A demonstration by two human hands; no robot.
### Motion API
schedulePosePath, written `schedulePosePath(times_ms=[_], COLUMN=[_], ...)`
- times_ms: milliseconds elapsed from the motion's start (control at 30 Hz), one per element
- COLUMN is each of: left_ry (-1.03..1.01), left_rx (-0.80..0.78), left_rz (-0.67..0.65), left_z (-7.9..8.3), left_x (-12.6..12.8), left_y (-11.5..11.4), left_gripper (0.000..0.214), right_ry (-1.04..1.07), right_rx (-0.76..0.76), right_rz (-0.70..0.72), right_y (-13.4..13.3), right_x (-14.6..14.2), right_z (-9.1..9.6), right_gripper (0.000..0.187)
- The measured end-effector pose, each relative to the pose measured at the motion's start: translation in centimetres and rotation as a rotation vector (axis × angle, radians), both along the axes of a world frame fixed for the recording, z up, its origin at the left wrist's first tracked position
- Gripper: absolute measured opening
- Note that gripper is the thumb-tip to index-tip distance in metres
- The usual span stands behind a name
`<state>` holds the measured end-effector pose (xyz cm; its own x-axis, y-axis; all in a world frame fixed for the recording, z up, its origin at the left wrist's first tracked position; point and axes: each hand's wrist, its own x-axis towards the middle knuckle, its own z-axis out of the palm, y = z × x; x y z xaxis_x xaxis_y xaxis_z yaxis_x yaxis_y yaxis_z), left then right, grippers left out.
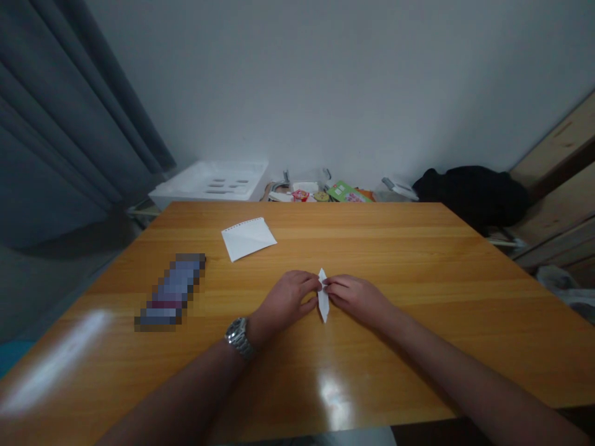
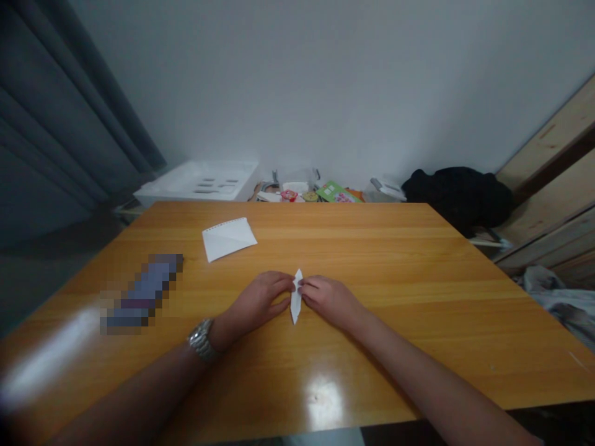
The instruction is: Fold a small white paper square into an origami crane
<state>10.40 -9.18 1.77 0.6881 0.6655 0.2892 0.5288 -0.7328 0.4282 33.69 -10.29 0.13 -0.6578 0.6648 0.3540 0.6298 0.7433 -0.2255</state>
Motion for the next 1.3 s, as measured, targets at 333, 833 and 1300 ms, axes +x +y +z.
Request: schedulePosePath(times_ms=[333, 833, 1300], left_ry=[0.055, -0.052, -0.113], left_rx=[0.037, -0.014, -0.023], left_rz=[0.037, 0.061, 0.14], left_z=[-0.2, -0.7, -0.8], left_x=[0.3, 0.3, 1.1], left_y=[-0.4, 0.1, 0.4], left_gripper=[0.023, 0.013, 0.012], right_ry=[-0.029, 0.287, 0.411], right_rx=[0.037, -0.163, -0.283], right_rz=[-0.005, -0.098, -0.159], right_y=[-0.4, -0.8, -0.4], right_x=[-0.3, -0.8, -1.6], right_z=[-0.4, 0.1, 0.2], right_gripper=[0.019, 0.007, 0.007])
